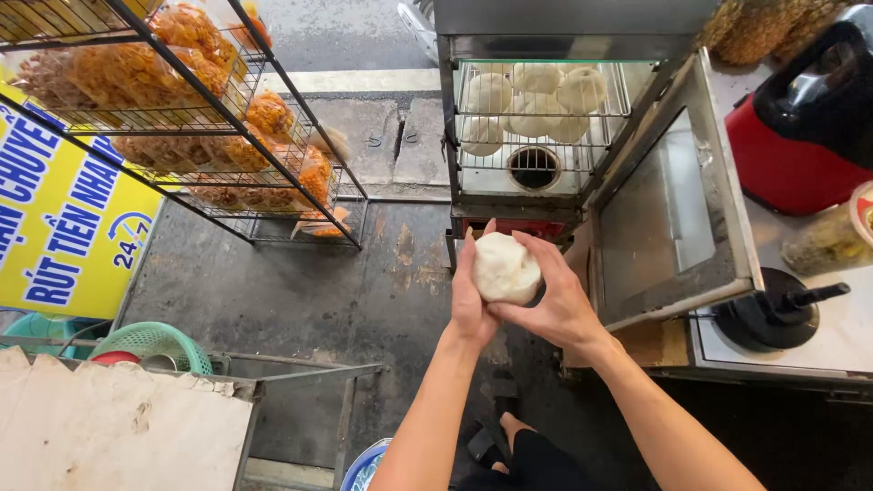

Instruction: Transfer steamed buns from a large plastic storage bag into a commercial steamer.

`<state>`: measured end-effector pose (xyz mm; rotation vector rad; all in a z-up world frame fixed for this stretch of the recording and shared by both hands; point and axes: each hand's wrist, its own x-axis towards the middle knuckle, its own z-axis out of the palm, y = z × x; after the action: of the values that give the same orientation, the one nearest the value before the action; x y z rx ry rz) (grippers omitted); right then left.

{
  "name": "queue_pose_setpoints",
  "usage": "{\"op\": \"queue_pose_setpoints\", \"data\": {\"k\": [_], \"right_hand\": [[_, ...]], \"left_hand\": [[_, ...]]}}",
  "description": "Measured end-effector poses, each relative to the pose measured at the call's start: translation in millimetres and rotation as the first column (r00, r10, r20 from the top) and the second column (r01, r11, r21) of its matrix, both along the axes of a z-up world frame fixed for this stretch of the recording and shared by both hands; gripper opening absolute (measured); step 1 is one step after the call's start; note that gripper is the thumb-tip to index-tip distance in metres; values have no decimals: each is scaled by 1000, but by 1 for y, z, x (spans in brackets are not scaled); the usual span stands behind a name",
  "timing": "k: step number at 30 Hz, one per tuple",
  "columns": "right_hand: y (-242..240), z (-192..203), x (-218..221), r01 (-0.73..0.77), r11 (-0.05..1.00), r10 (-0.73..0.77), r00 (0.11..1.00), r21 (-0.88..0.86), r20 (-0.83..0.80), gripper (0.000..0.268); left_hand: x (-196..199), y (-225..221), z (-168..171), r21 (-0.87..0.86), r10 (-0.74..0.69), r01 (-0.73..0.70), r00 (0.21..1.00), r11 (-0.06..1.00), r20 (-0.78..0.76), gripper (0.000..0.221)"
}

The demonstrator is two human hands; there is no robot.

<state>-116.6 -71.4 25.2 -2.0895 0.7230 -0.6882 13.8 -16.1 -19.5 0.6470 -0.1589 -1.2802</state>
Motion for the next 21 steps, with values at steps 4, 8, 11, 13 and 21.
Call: {"op": "queue_pose_setpoints", "data": {"k": [4,8,11,13,21], "right_hand": [[-57,-71,30,106,994,-104,991,-30,79,93],[-141,-171,61,522,852,-523,852,46,15,96],[-195,-219,84,612,766,-631,774,-199,-52,94],[-228,-247,96,623,730,-662,747,-281,-61,91],[-275,-249,138,652,682,-724,667,-331,-177,103]], "left_hand": [[21,-18,-15,154,-100,90,993,984,59,71],[35,10,-53,381,-224,153,963,912,151,68],[40,40,-76,450,-263,177,955,876,137,67],[42,55,-87,486,-276,189,955,853,112,68],[43,81,-103,588,-183,147,983,795,1,64]]}}
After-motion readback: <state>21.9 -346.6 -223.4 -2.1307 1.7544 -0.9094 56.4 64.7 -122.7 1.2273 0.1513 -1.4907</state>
